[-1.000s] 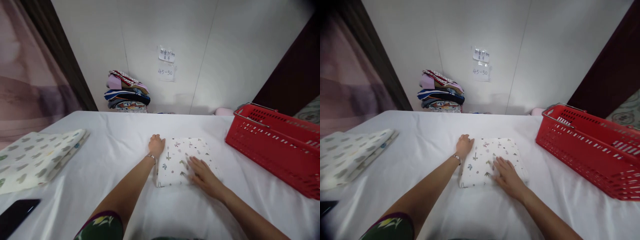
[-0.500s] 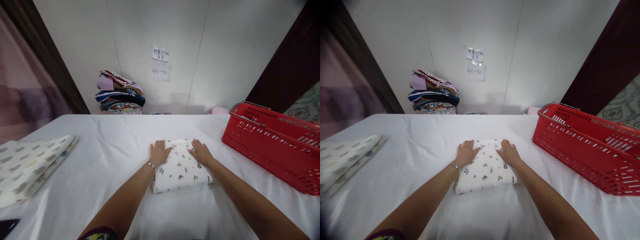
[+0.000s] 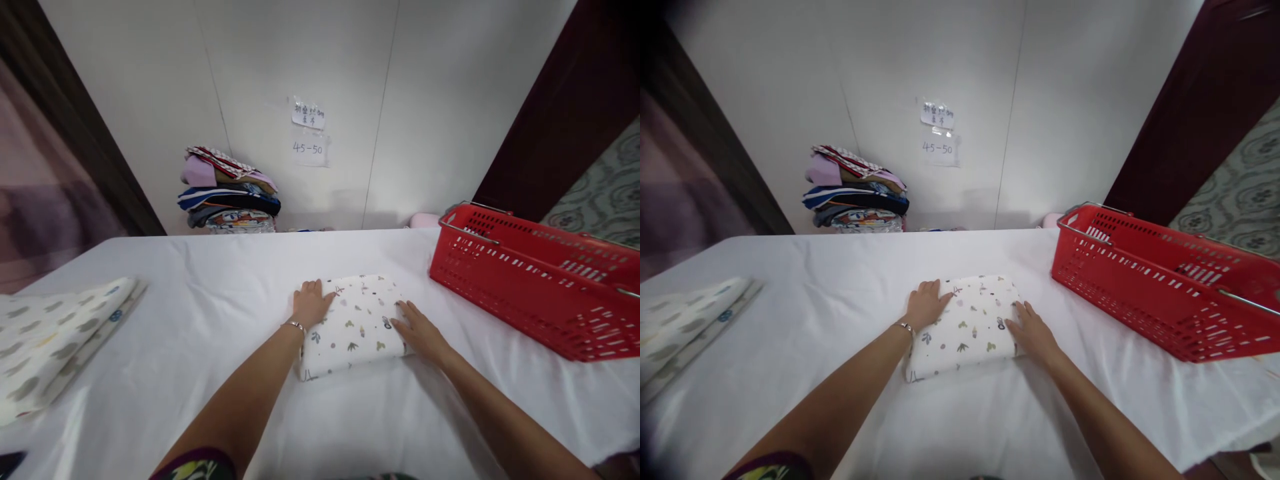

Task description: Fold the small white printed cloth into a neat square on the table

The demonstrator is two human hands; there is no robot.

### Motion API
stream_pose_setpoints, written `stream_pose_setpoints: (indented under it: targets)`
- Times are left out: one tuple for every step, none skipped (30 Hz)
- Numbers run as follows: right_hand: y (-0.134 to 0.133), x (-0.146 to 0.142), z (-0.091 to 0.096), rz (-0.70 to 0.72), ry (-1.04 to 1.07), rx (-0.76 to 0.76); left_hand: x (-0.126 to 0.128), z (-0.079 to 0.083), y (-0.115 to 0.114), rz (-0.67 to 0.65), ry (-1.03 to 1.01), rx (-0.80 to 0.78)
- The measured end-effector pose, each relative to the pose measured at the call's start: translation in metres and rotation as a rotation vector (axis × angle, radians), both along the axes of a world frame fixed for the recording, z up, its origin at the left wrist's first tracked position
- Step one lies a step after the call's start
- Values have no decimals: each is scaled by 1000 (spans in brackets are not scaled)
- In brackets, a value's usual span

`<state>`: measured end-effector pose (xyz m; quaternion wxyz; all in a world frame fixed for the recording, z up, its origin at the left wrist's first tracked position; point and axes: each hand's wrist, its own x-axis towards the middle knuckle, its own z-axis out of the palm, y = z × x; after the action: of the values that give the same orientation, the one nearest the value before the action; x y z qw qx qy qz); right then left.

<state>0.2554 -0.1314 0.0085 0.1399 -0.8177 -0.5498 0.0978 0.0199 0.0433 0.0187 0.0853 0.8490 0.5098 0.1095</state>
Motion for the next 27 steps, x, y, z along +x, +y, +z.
stream_pose_setpoints:
  targets:
    - [-6,-1,-1,-10,5,15,1,0,0,0,8,6]
    - [-11,-3,-1,-9,3,36,1,0,-1,2,16,11]
    - [-13,-4,0,-1,-2,59,1,0,-2,5,24,16]
    - [-13,-5,1,8,-7,79,1,0,-3,10,31,19]
    - [-11,-6,2,17,-13,95,1,0,-4,15,37,21]
    - [-9,-5,4,24,-20,104,0,1,-5,18,41,21]
    - [-6,-4,6,32,-31,104,-1,2,-6,21,43,18]
    - [-3,-2,7,42,-45,97,-3,2,-7,24,45,10]
    - [0,-1,9,55,-69,90,-5,3,-8,26,44,1]
    - [2,1,10,68,-101,86,-8,3,-8,26,40,-9]
    - [2,1,11,76,-133,85,-10,3,-8,26,33,-17]
    - [2,0,11,80,-170,94,-12,2,-8,25,22,-20]
    - [0,-1,11,86,-209,116,-14,2,-8,24,7,-16]
    - [-2,-4,10,99,-247,147,-15,1,-7,23,-8,-9]
    - [-5,-6,9,126,-276,178,-16,0,-7,22,-20,2]
    - [-9,-9,7,163,-291,201,-17,0,-7,22,-29,13]
    - [-13,-11,4,208,-292,213,-17,0,-6,21,-34,21]
    - [-16,-12,2,248,-272,214,-16,0,-6,20,-33,26]
    - [-19,-13,0,265,-230,210,-16,1,-5,19,-27,28]
    - [-22,-12,-3,250,-174,210,-15,2,-4,20,-18,31]
    - [-24,-10,-4,206,-110,214,-15,3,-4,22,-6,33]
    - [-27,-8,-6,148,-40,224,-15,4,-3,26,5,36]
    - [-28,-6,-7,94,32,233,-14,6,-2,30,14,39]
    - [-30,-3,-8,54,100,240,-15,7,-1,35,19,39]
    - [-31,0,-9,35,155,245,-15,8,0,40,20,38]
    - [-31,2,-10,38,191,248,-16,8,1,43,20,35]
    - [-31,3,-11,46,209,252,-16,9,2,45,19,30]
